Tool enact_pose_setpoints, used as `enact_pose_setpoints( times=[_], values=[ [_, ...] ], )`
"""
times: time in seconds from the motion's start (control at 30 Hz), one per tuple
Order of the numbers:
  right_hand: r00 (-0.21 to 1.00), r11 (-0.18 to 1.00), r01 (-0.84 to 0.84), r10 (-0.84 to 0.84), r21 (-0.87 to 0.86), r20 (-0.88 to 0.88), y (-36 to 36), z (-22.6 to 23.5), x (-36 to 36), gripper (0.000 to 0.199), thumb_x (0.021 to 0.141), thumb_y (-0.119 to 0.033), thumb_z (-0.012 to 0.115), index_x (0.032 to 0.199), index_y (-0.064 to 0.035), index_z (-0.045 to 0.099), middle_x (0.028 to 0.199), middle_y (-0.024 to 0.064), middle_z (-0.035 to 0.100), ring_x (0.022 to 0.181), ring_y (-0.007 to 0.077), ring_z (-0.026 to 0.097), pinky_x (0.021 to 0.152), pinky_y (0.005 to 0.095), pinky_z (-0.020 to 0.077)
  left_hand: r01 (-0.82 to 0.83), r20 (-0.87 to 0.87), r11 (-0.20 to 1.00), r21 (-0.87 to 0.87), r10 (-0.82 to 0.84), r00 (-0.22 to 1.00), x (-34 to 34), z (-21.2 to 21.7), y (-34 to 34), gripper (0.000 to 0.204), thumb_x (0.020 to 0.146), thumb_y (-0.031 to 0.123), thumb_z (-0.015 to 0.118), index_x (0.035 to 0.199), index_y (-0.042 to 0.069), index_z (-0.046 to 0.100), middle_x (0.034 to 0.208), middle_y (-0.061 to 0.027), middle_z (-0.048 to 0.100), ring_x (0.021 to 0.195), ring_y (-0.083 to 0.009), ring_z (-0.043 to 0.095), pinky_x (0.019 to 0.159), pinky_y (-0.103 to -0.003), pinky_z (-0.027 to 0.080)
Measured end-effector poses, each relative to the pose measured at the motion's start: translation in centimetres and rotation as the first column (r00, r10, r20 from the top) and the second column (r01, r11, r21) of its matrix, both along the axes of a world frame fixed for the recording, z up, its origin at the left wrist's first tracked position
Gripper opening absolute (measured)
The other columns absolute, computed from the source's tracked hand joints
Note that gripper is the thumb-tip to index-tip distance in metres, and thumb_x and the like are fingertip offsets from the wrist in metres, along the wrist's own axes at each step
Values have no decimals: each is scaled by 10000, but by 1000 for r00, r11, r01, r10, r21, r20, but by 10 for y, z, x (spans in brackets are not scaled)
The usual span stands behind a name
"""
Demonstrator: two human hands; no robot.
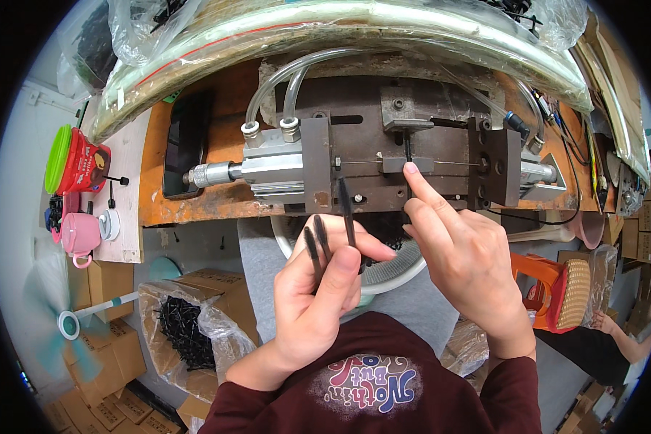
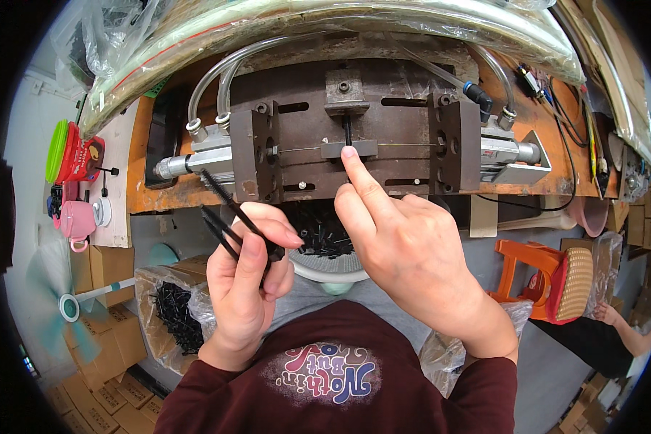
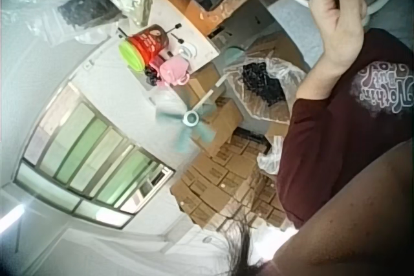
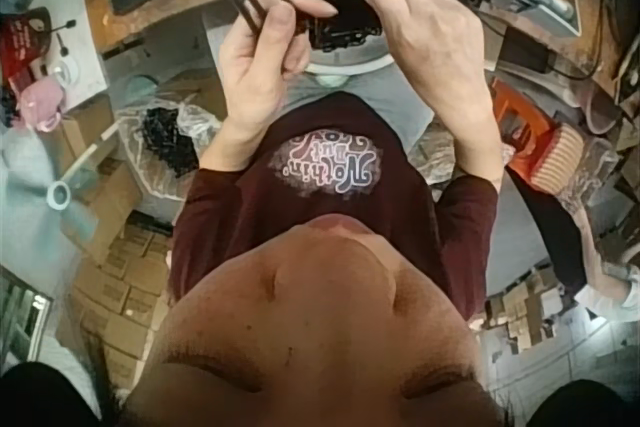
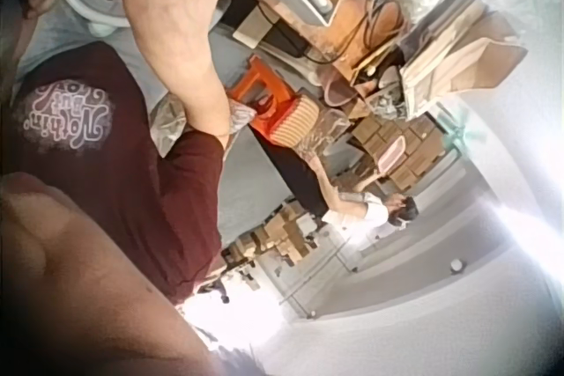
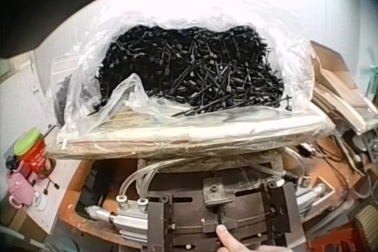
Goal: Assembling small black plastic components using a workbench fixture.
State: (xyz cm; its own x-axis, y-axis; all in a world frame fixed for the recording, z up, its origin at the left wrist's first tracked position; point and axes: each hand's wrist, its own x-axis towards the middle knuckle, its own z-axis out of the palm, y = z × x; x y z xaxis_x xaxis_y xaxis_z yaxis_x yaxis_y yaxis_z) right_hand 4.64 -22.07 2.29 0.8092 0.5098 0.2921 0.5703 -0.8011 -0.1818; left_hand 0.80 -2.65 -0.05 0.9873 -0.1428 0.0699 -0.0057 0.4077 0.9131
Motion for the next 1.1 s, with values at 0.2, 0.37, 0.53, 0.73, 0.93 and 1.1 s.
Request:
enact_pose_setpoints(
  times=[0.2, 0.37, 0.53, 0.73, 0.93, 1.1],
  values=[
    [1000, 998, -20, 20, 60, 1, -3, -1, 1, 298, 754, -72, 810, 1012, -40, 664, 1301, 133, 680, 639, 182, 640, 587, 320, 519, -80, -144, 996, 51, 86, 986, 0, 10, -2, 296, 1086, 187, 510, 1201, -32, 673, 942, -36, 697, 563, 2, 403, 511, -177, 328],
    [979, 912, -202, 190, 358, 71, 3, 13, -22, 404, 672, -83, 889, 1036, -29, 724, 1031, 124, 727, 735, 244, 690, 604, 331, 543, 67, -215, 972, 224, -18, 976, -2, 11, -7, 312, 1093, 203, 498, 1267, 1, 661, 910, -11, 706, 560, -1, 434, 519, -176, 353],
    [980, 903, -193, 196, 383, 32, -5, 7, -24, 340, 695, -49, 870, 1001, -9, 727, 978, 110, 704, 743, 248, 677, 620, 330, 552, 232, -282, 971, 54, -209, 937, 1, 7, -8, 348, 1101, 133, 409, 1341, -35, 597, 1040, -82, 733, 529, -10, 443, 499, -161, 345],
    [999, 915, -34, 45, 402, -19, -13, -11, -6, 298, 743, -6, 805, 1005, 12, 663, 1236, 191, 659, 942, 306, 697, 757, 354, 577, 50, -166, 994, 102, -33, 986, 3, 0, 1, 283, 1085, 130, 484, 1331, 15, 567, 939, -26, 644, 680, -2, 444, 591, -175, 358],
    [1000, 988, 3, -6, 152, 21, -2, -12, 3, 273, 734, -35, 805, 960, -30, 652, 1320, 142, 668, 739, 240, 686, 675, 327, 549, 156, -205, 979, -129, -180, 962, 6, 8, 2, 599, 1079, 532, 348, 1303, -8, 477, 842, -4, 485, 627, -39, 363, 534, -199, 300],
    [1000, 997, -3, 1, 77, 28, -1, -7, 4, 251, 760, -49, 744, 992, -28, 649, 1262, 127, 696, 615, 208, 631, 603, 305, 519, 135, -250, 983, -122, -162, 955, 9, 13, -2, 862, 1021, 726, 145, 1226, -48, 466, 797, -10, 429, 628, -82, 362, 528, -232, 304]
  ],
)
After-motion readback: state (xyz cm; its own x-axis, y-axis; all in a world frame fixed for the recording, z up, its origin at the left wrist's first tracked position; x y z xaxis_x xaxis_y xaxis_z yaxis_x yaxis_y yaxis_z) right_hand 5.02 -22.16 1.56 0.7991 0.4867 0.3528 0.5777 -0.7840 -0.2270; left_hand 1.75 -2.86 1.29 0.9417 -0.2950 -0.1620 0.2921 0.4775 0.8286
